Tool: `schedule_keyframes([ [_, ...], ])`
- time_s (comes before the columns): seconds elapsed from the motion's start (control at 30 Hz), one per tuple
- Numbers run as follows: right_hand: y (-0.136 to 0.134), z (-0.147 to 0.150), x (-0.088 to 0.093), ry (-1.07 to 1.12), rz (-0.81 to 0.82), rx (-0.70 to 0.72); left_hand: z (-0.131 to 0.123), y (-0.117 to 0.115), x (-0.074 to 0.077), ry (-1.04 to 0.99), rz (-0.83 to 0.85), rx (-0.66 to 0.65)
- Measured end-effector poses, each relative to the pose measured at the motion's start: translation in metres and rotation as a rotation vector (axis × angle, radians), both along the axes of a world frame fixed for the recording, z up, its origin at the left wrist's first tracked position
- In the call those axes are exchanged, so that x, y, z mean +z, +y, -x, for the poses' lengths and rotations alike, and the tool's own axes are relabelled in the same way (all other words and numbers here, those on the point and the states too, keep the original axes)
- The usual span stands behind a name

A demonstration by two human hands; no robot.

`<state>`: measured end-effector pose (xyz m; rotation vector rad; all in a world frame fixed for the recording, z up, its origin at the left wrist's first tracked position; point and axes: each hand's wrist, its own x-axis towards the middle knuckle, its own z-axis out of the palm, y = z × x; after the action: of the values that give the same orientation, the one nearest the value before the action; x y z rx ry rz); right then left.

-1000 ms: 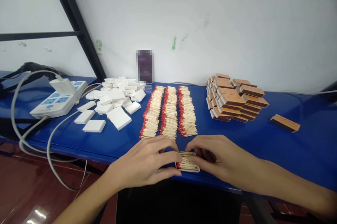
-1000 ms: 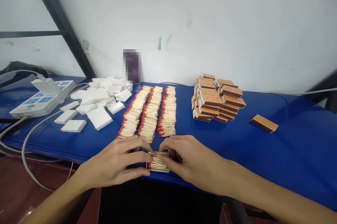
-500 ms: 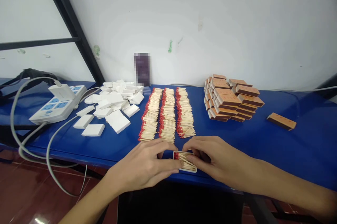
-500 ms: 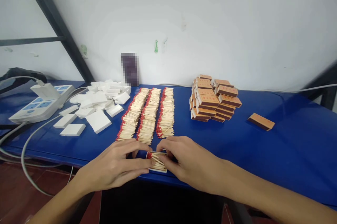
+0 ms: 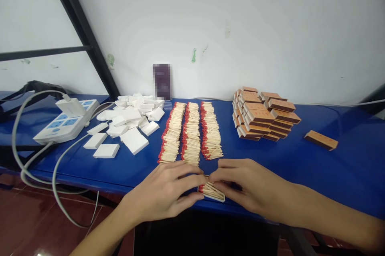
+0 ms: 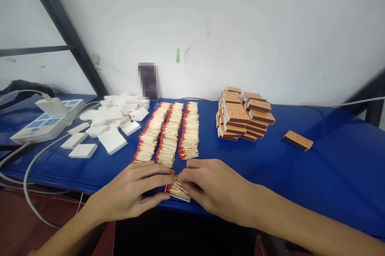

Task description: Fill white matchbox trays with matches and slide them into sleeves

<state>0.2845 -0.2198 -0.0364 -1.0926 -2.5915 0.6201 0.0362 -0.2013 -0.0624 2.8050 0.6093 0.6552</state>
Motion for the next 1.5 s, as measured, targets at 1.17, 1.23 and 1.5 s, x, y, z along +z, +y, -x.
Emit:
schedule_keyframes([
  [1.17,-0.001,-0.002,-0.001,0.088,-0.075,-0.114,0.0,0.001,-0.002,-0.027,0.048,0.0],
  [1.23,0.002,-0.008,-0.001,0.044,-0.121,-0.154,0.0,0.001,-0.001,-0.008,0.034,-0.001],
  [1.5,0.02,-0.011,-0.01,-0.098,-0.123,-0.199,0.0,0.0,0.002,0.046,-0.074,-0.021],
])
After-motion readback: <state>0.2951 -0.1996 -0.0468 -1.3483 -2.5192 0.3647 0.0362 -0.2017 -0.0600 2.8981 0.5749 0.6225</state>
